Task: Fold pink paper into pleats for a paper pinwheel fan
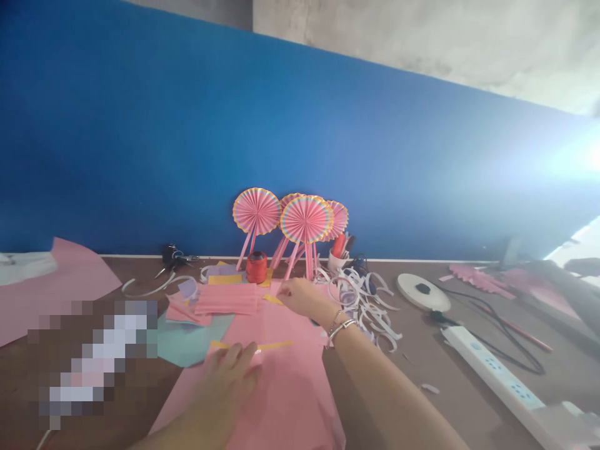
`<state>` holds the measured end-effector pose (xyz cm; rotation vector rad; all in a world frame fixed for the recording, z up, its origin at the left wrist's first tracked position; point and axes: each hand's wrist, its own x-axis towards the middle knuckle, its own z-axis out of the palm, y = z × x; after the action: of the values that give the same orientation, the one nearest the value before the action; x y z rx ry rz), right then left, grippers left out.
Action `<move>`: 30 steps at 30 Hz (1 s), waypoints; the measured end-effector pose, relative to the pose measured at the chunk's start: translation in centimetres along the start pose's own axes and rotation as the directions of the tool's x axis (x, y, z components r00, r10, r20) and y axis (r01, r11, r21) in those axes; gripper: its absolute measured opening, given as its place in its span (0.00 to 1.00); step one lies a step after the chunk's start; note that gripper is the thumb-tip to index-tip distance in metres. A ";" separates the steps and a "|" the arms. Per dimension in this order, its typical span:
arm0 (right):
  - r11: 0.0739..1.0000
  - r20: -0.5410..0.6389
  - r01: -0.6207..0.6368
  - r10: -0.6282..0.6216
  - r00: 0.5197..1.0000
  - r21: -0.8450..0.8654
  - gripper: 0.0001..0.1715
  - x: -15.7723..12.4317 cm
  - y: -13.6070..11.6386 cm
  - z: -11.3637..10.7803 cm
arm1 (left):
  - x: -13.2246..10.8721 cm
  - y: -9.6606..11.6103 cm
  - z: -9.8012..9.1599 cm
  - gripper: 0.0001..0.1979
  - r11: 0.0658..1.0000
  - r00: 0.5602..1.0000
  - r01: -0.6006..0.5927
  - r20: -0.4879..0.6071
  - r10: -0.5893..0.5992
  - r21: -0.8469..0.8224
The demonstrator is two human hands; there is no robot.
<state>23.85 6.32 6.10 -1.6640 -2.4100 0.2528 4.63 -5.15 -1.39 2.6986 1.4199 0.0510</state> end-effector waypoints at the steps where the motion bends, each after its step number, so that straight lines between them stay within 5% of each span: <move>1: 0.999 0.009 0.050 -0.050 0.999 0.001 0.11 0.4 -0.7 0.1 | 0.0 0.1 -0.1 0.12 1.000 1.000 0.003 -0.015 -0.003 -0.002; 7: 0.934 0.023 0.356 -0.356 0.934 -0.016 0.13 4.0 -7.4 2.5 | 0.0 -0.5 0.5 0.15 0.997 0.997 -0.078 -0.010 0.078 0.021; 13: 0.741 0.108 0.637 -0.630 0.769 -0.210 0.11 8.2 -13.2 6.5 | 0.4 -0.5 1.2 0.15 0.991 0.994 -0.104 -0.019 0.106 0.081; 23: 0.651 0.169 0.701 -0.686 0.708 -0.291 0.10 11.5 -14.9 8.7 | 1.0 0.5 0.4 0.18 0.996 0.988 -0.080 0.133 0.073 0.044; 30: 0.647 0.182 0.727 -0.705 0.686 -0.230 0.08 11.8 -15.7 9.3 | 0.9 0.6 1.2 0.17 0.996 0.994 -0.074 0.087 0.070 0.050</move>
<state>3.16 11.57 1.90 -0.6228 -3.0466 -0.1805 5.79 -4.83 -2.58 2.7574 1.3189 -0.0966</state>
